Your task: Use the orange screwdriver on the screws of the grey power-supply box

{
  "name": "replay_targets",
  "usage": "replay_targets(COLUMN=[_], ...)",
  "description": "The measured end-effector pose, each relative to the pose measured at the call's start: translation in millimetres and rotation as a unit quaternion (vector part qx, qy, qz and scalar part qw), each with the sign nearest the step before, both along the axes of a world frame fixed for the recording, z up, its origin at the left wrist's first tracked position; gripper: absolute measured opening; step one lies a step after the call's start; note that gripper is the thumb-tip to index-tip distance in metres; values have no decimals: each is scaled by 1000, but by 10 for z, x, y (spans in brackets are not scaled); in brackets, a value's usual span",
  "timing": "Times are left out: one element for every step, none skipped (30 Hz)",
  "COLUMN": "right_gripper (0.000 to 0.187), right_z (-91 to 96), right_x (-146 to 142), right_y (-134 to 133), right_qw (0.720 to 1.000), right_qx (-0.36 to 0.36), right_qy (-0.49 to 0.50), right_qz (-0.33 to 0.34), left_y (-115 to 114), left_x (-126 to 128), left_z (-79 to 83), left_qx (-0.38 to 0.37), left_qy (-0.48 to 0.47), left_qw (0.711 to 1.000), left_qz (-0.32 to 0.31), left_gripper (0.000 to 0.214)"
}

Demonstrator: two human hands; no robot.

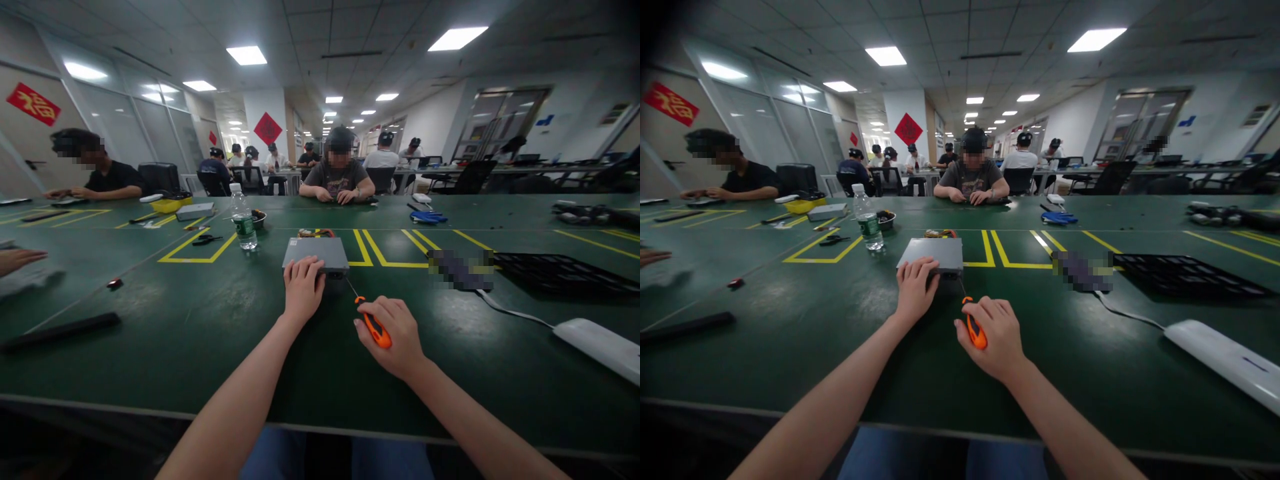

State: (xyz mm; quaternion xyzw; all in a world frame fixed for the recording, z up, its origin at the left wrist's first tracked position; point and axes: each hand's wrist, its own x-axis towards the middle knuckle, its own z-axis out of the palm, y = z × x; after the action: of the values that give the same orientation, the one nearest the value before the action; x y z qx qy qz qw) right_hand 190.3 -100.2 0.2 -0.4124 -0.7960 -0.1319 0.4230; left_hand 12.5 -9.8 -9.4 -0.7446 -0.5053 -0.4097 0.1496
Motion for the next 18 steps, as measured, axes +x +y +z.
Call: replay_targets(right_gripper=[13, 14, 14, 13, 12, 10, 8, 8, 8, 9, 10, 10, 11, 13, 14, 16, 16, 15], right_z=[-5, -12, -20, -27, -32, -34, -32, -27, -19, -9, 1, 9, 14, 16, 13, 6, -3, -13], right_x=[4, 6, 5, 0, -6, -15, -23, -30, -35, -36, -35, -30, -24, -17, -11, -7, -5, -7], right_y=[7, 13, 18, 20, 18, 14, 7, -1, -10, -18, -25, -29, -30, -28, -24, -18, -13, -9], right_qw=[1000, 999, 999, 999, 999, 1000, 1000, 999, 998, 998, 998, 999, 999, 1000, 1000, 1000, 1000, 999], right_qx=[4, 9, 15, 19, 23, 25, 25, 21, 15, 10, 4, -1, -4, -6, -5, -3, 0, 3], right_qy=[17, 32, 40, 39, 27, 6, -19, -40, -54, -59, -58, -51, -40, -25, -6, 12, 27, 34], right_qz=[-8, -14, -16, -16, -12, -7, -3, -1, -1, -1, 1, 3, 5, 5, 1, -5, -10, -14], left_y=[2, 5, 9, 13, 16, 19, 20, 20, 18, 16, 14, 13, 11, 10, 10, 9, 8, 7], left_x=[1, 2, 3, 3, 3, 3, 2, 1, 0, -1, -2, -3, -4, -5, -6, -7, -7, -8], left_z=[-1, -3, -6, -9, -12, -14, -15, -14, -13, -11, -9, -7, -7, -7, -8, -9, -9, -10], left_qx=[-1, -1, -2, -2, -3, -2, -2, -1, 0, 1, 1, 0, -1, -1, -2, -2, -1, -1], left_qy=[-1, -2, -3, -4, -5, -6, -7, -8, -8, -7, -6, -4, -3, -3, -3, -2, -3, -3], left_qw=[1000, 1000, 1000, 1000, 1000, 1000, 1000, 1000, 1000, 1000, 1000, 1000, 1000, 1000, 1000, 1000, 1000, 1000], left_qz=[0, -1, -2, -3, -4, -5, -6, -7, -8, -8, -8, -8, -7, -6, -5, -4, -4, -5], left_gripper=[24, 24, 24, 25, 25, 25, 25, 25, 25, 25, 25, 25, 25, 25, 25, 25, 25, 25])
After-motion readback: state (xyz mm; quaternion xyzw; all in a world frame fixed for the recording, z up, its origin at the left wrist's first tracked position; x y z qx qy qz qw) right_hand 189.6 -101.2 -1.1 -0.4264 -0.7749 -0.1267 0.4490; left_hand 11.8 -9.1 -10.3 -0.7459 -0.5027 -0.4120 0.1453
